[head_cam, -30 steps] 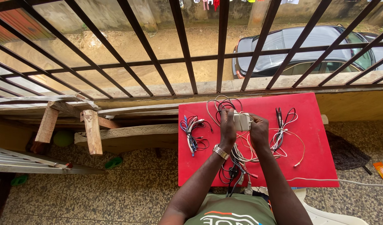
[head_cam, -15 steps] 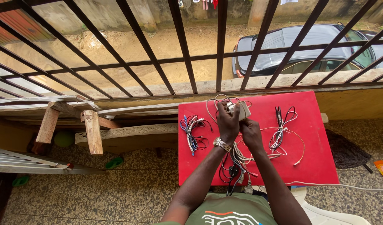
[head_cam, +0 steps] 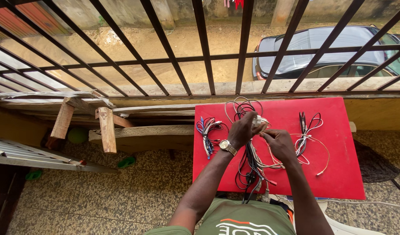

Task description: The person organizes a bundle of electrical cables on a red table. They separate the cables, coil them, and secure them with a rubber band. The person handles the cables by hand without using any tools.

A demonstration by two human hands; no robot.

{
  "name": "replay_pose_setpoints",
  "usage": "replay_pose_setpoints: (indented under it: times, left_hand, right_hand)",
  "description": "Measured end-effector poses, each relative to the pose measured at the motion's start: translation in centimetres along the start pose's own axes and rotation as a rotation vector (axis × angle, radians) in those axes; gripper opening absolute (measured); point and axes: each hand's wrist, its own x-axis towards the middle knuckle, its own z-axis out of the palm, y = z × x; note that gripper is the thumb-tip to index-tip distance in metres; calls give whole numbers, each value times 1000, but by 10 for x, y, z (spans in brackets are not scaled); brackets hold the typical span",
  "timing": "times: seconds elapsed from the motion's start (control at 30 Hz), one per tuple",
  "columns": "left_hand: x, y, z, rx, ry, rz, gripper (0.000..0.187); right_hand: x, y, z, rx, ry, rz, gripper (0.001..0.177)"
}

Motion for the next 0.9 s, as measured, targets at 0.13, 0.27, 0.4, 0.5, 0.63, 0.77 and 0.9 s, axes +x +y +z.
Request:
replay_pose_setpoints:
  times: [0.13, 0.27, 0.4, 0.5, 0.63, 0.77, 0.9]
  left_hand:
    - [-14, 10, 5, -79, -68, 1, 52]
    - [-20, 25, 4, -172, -99, 8, 51]
    - [-26, 42, -2, -291, -61, 63, 46]
    - [-29, 55, -5, -375, -110, 25, 47]
    - [-32, 72, -8, -427, -115, -23, 51]
    - [-37, 92, -7, -522, -5, -117, 57]
    - [-27, 98, 4, -622, 183, -252, 62]
  right_hand:
    - [3, -3, -29, -28, -56, -27, 25]
    - [1, -11, -48, 14, -123, -51, 24]
    - [2, -17, -64, 5, -212, -53, 21]
    - [6, -11, -76, 88, -291, -88, 18]
    - [17, 11, -85, 246, -323, -195, 14]
    - [26, 26, -76, 506, -295, -240, 12]
    - [29, 25, -48, 703, -105, -96, 12]
